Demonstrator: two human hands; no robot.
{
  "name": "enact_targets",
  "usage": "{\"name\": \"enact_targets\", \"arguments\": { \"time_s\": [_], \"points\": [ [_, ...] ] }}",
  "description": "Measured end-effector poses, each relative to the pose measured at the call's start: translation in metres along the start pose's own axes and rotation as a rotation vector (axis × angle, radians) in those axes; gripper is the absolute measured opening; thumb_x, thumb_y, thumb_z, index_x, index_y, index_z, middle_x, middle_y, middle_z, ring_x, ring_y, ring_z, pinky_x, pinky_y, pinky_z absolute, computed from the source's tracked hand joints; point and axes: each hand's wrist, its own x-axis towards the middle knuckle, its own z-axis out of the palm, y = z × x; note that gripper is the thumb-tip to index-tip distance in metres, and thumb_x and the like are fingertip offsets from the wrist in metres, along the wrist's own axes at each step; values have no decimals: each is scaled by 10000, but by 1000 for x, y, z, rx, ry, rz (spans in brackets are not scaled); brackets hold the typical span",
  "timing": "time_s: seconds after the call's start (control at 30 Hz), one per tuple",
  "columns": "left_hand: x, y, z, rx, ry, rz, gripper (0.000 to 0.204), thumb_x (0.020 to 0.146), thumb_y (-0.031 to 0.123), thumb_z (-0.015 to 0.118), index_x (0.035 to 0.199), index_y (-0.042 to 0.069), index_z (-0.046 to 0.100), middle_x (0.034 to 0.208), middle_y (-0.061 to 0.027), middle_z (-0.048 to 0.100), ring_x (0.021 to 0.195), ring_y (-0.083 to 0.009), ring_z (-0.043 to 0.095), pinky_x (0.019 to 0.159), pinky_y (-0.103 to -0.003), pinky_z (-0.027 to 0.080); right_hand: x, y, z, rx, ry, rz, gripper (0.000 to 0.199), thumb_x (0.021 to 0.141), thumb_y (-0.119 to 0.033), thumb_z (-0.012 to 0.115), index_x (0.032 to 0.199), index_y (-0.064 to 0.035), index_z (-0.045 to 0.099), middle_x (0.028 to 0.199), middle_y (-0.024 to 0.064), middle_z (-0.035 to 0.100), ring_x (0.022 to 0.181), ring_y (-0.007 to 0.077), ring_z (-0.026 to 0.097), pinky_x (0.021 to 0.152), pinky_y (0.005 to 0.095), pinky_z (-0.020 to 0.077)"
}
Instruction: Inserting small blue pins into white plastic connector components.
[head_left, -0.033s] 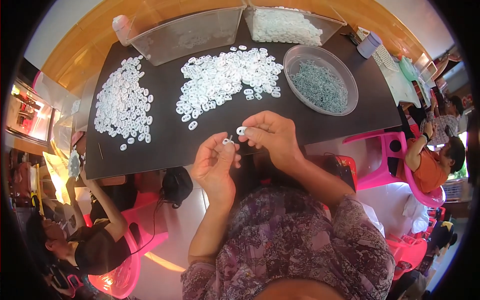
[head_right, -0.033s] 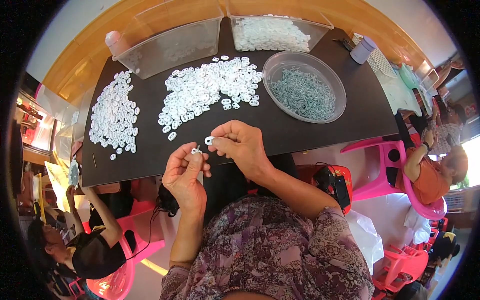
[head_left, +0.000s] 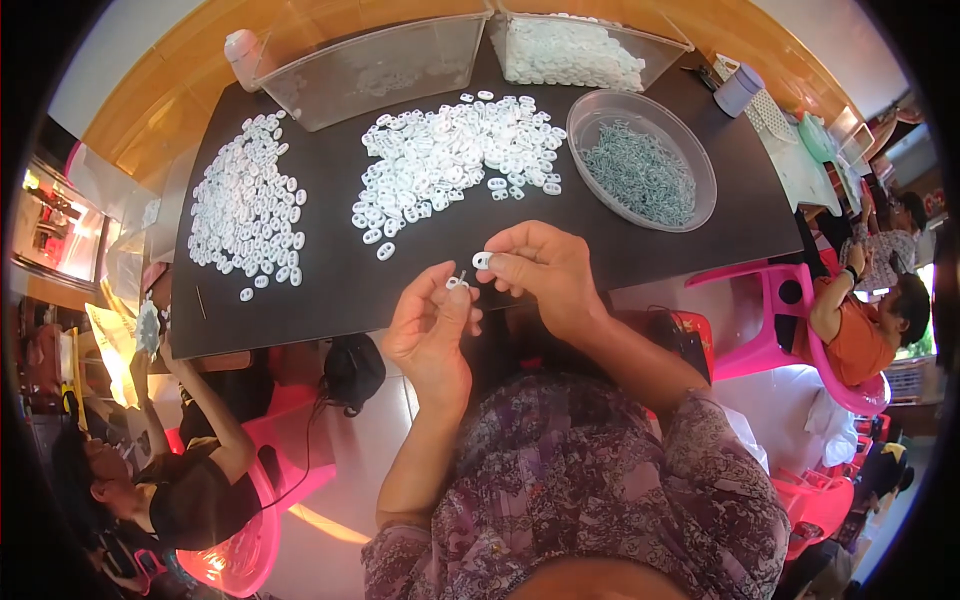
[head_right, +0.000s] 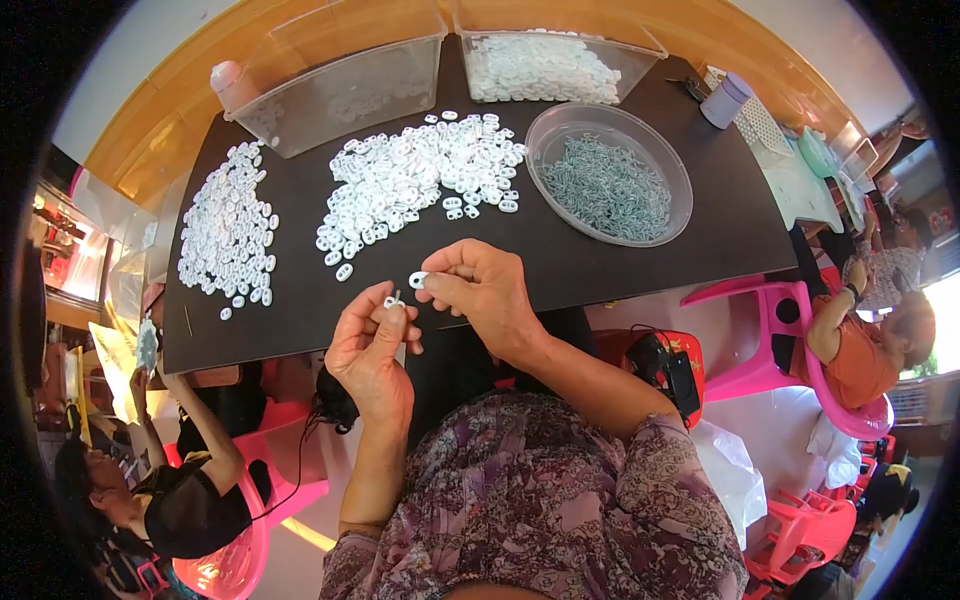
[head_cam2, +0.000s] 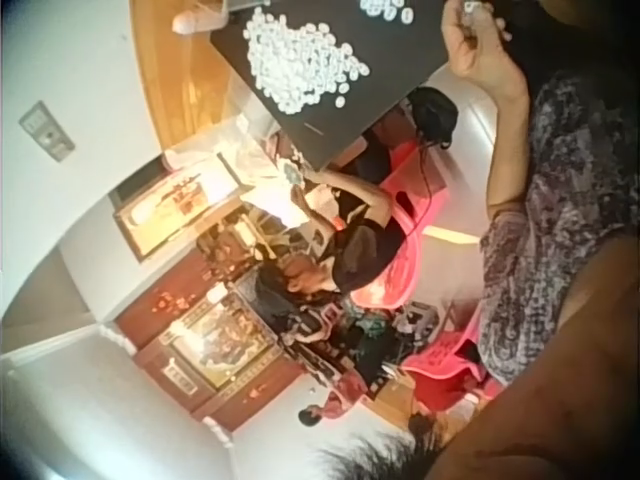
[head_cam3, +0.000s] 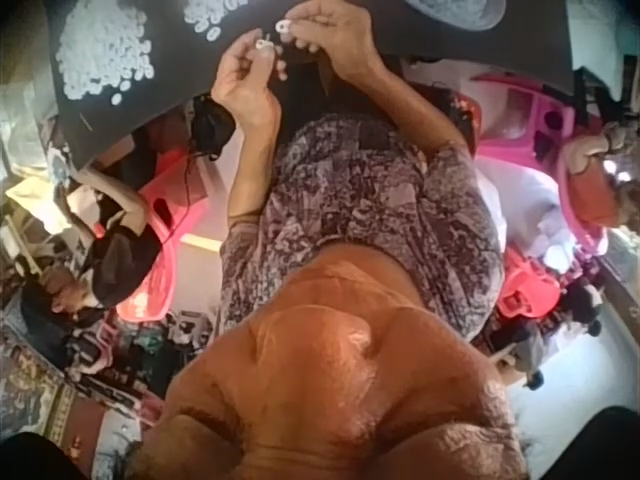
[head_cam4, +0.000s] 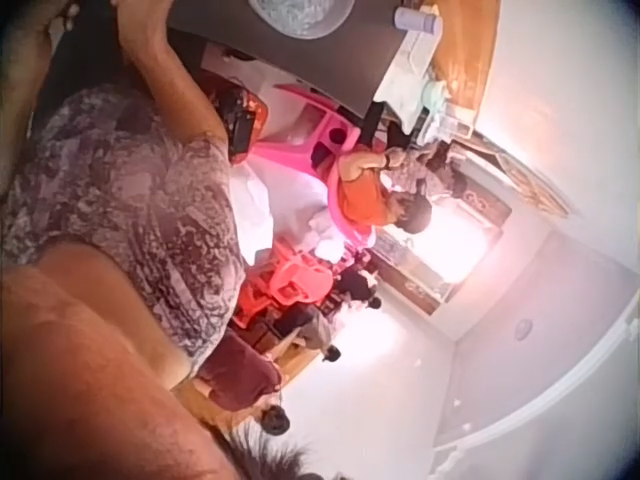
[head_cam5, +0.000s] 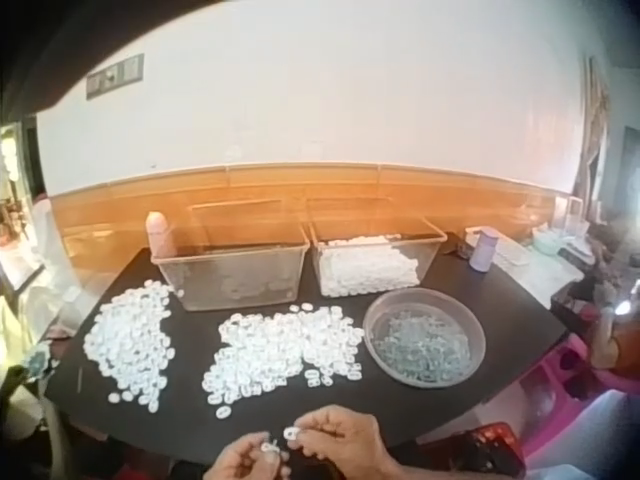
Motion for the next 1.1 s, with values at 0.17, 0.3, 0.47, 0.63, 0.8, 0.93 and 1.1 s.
{"name": "enact_targets", "arguments": {
  "time_s": [0.17, 0.3, 0.47, 0.63, 0.8, 0.93, 1.1],
  "points": [
    [1, -4, -1, 41, -18, -34, 191, 847, 63, 617, 1018, -21, 602, 783, -49, 624, 625, -81, 555, 533, -190, 439, 10, 4, -3, 93, -3, 74, 180, 811, -86, 620, 934, 37, 572, 806, 114, 648, 641, 102, 561, 563, 202, 415],
    [4, -4, 2, 95, -13, -73, 182, 846, 52, 612, 1013, -21, 602, 773, -45, 624, 614, -73, 548, 515, -183, 427, 14, 3, -2, 167, 11, 142, 149, 808, -72, 611, 909, 32, 578, 771, 102, 638, 630, 98, 547, 555, 200, 407],
    [9, -6, 2, 133, -3, -71, 136, 834, 23, 609, 949, -50, 612, 733, -75, 628, 550, -90, 540, 452, -194, 410, 18, 7, 0, 154, -6, 161, 139, 804, -70, 606, 890, 37, 582, 751, 96, 629, 629, 94, 540, 558, 196, 401],
    [13, -8, 3, 133, -6, -94, 141, 833, 22, 609, 953, -53, 612, 727, -69, 621, 551, -89, 537, 451, -189, 406, 21, 13, 5, 181, 33, 148, 146, 770, -84, 614, 845, 41, 603, 728, 74, 621, 599, 74, 524, 514, 187, 383],
    [14, -11, 1, 112, -9, -94, 146, 832, 18, 609, 960, -52, 612, 723, -63, 617, 552, -82, 532, 453, -184, 404, 22, 12, 7, 127, 59, 141, 134, 769, -74, 620, 838, 39, 598, 737, 68, 609, 592, 74, 495, 521, 193, 370],
    [14, -10, 1, 162, -5, -69, 151, 830, 15, 611, 964, -53, 609, 721, -61, 615, 554, -77, 530, 455, -179, 402, 23, 11, 9, 113, 74, 135, 120, 774, -67, 628, 832, 32, 595, 736, 64, 600, 583, 79, 478, 527, 200, 363],
    [14, -11, 0, 167, -9, -68, 155, 827, 12, 611, 968, -53, 607, 719, -59, 614, 552, -77, 531, 457, -175, 401, 22, 11, 12, 89, 83, 155, 126, 764, -69, 633, 824, 35, 594, 713, 58, 588, 582, 82, 481, 523, 204, 362]
  ]
}}
